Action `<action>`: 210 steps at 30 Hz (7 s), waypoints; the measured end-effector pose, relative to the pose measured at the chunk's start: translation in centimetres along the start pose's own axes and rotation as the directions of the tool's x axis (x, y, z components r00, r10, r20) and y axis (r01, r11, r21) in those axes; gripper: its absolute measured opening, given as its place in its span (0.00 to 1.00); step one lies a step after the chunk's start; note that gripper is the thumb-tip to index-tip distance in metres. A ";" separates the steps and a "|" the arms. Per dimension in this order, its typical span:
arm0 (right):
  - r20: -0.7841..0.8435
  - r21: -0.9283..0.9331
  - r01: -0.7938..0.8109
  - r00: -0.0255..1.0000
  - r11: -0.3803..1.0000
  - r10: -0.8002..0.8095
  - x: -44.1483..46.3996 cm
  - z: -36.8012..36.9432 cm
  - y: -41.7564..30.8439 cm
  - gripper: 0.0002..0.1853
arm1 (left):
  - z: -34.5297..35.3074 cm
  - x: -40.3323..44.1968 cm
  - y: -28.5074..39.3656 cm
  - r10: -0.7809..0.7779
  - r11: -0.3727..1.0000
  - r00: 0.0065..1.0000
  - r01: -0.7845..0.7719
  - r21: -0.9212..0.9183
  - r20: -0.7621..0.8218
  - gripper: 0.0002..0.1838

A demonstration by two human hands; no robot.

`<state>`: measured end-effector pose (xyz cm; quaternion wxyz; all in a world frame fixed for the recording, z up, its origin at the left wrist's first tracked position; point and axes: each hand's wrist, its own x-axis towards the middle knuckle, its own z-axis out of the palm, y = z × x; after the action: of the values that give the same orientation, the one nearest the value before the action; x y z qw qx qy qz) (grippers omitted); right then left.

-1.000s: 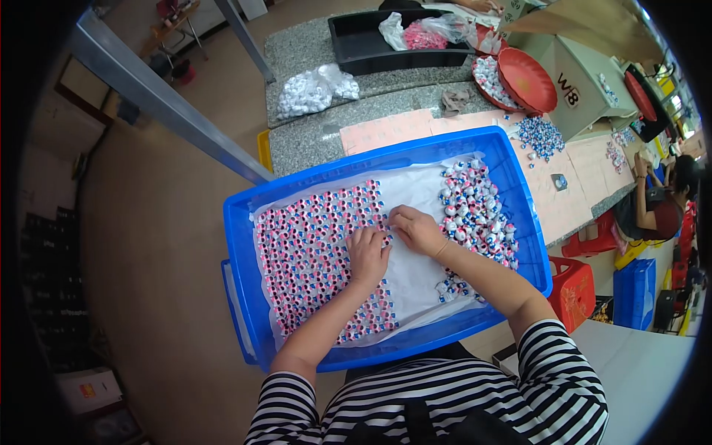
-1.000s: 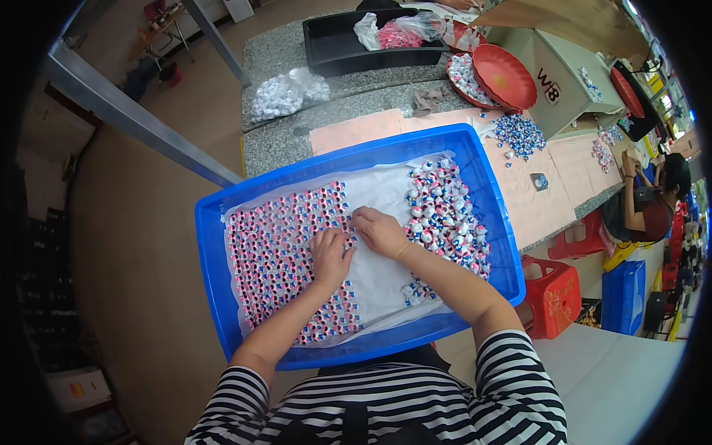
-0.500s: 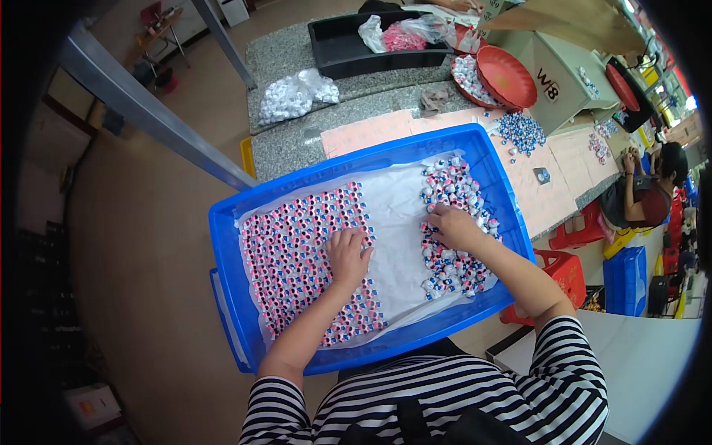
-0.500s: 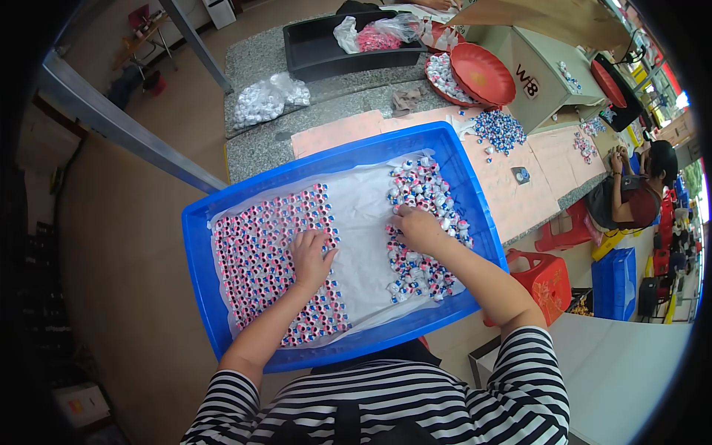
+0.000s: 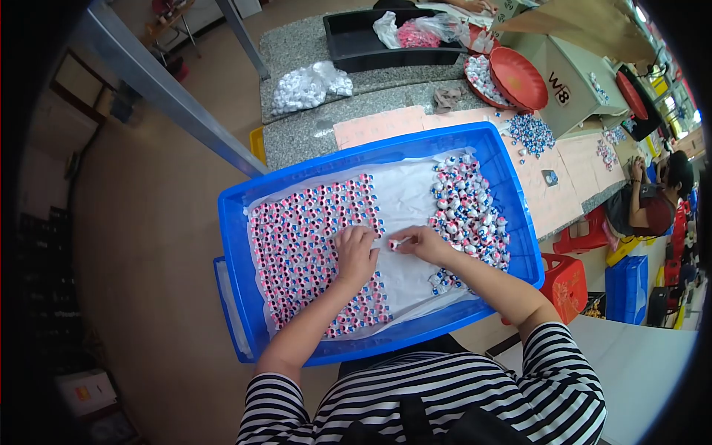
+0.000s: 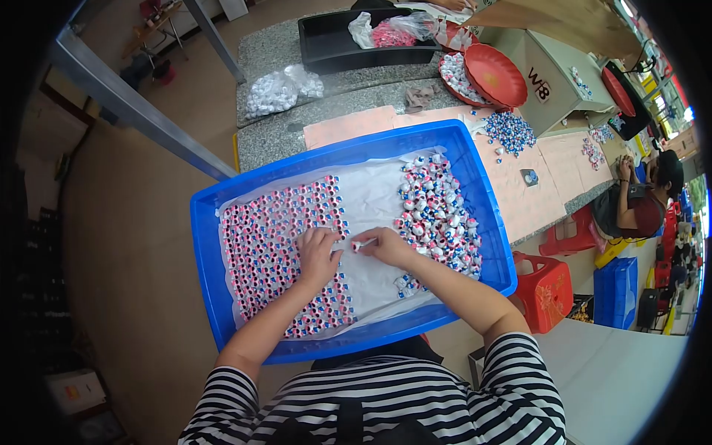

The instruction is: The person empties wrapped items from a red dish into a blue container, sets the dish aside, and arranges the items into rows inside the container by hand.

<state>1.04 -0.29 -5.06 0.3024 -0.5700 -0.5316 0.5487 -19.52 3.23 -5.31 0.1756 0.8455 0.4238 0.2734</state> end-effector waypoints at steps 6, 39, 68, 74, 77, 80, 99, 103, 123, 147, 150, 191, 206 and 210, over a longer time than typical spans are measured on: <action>-0.017 0.218 -0.138 0.989 0.966 0.145 1.3 3.0 2.3 0.10 | -1.2 -1.5 1.2 0.056 0.998 0.993 -0.056 -0.004 0.102 0.17; 0.083 -0.951 0.195 0.910 0.242 -0.406 1.5 -9.8 -0.3 0.06 | -0.4 -1.3 0.0 0.085 0.996 0.996 -0.085 0.037 -0.004 0.14; 0.095 -0.977 0.123 0.983 0.174 -0.158 3.3 -9.4 -0.6 0.15 | -1.4 -2.0 0.3 0.083 0.996 0.996 -0.083 0.021 -0.024 0.12; 0.123 -0.865 0.269 0.932 0.424 -0.341 -0.6 -3.6 -1.8 0.10 | -3.0 -3.3 0.8 0.008 1.000 0.998 -0.008 0.003 -0.055 0.11; 0.235 -0.797 0.403 0.893 0.450 -0.384 -2.2 0.8 -1.9 0.10 | -3.3 -4.3 0.8 0.009 1.000 0.999 -0.008 0.013 -0.050 0.11; 0.283 -0.780 0.486 0.835 0.393 -0.471 -1.6 2.8 -1.5 0.11 | -3.5 -4.2 0.9 0.017 0.999 1.000 -0.016 0.029 -0.022 0.12; -0.020 -0.962 0.079 0.933 0.260 -0.359 -0.6 -7.4 -0.2 0.10 | 0.3 -3.0 1.8 0.123 0.989 0.989 -0.130 0.071 0.087 0.16; 0.014 -0.979 0.075 0.953 0.190 -0.303 0.6 -7.8 0.0 0.09 | 0.6 -2.9 1.8 0.118 0.991 0.987 -0.124 0.044 0.111 0.16; 0.392 -0.801 0.566 0.742 0.193 -0.544 -2.8 4.2 -1.4 0.07 | -1.3 -3.7 1.6 0.074 0.997 0.992 -0.073 -0.008 0.102 0.18; -0.025 -0.481 0.108 0.990 0.870 -0.137 -1.2 -4.6 -2.9 0.09 | -1.9 -3.6 2.1 0.068 0.995 0.994 -0.062 -0.077 0.083 0.13; 0.171 -0.145 0.103 0.982 0.984 -0.077 -2.8 -1.1 0.2 0.12 | -2.0 -4.7 2.9 0.150 0.988 0.979 -0.141 -0.070 0.141 0.16; 0.005 -0.611 0.136 0.986 0.780 -0.167 -4.7 -1.0 -1.0 0.11 | -0.6 -5.8 3.3 0.266 0.961 0.947 -0.275 0.025 0.179 0.13; 0.171 -0.391 0.046 0.985 0.919 0.023 -5.4 3.5 1.5 0.12 | -0.3 -5.9 3.0 0.294 0.955 0.929 -0.296 -0.029 0.225 0.09; 0.191 -0.404 0.112 0.981 0.908 -0.036 -5.2 3.4 1.7 0.10 | 0.1 -6.1 2.6 0.279 0.960 0.932 -0.277 -0.041 0.230 0.10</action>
<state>-0.88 -6.43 -5.81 0.1468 -0.5487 -0.6817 0.4612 -20.86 -3.22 -5.90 0.1872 0.9224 0.2754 0.1959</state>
